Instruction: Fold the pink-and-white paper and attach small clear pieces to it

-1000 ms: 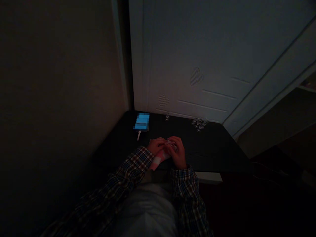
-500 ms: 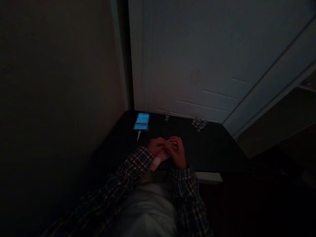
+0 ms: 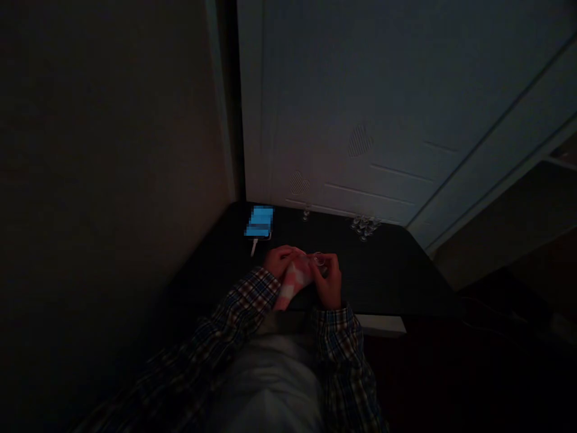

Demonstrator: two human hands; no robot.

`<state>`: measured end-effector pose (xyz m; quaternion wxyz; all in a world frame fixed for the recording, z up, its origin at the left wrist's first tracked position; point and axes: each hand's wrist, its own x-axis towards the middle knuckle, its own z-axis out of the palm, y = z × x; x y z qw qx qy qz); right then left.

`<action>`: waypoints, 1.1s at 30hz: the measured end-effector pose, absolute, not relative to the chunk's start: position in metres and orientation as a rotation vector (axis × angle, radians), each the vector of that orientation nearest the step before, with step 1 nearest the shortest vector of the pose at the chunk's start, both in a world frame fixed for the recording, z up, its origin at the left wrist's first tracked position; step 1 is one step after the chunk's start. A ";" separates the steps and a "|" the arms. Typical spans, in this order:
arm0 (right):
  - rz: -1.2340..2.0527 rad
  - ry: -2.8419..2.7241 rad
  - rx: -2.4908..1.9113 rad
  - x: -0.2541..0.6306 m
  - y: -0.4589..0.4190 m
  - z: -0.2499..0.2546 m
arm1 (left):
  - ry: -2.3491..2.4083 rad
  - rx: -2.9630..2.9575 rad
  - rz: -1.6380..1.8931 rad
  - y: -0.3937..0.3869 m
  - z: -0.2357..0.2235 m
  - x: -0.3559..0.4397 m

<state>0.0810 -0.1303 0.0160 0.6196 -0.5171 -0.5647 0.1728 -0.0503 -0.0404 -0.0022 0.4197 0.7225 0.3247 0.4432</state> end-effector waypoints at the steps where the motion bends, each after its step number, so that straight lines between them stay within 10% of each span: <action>1: 0.382 -1.336 -1.205 0.081 -0.131 0.017 | 0.840 1.778 1.105 -0.039 -0.003 -0.051; 33: 0.288 -1.516 -1.307 0.087 -0.123 0.005 | 0.620 1.291 0.914 -0.045 -0.008 -0.040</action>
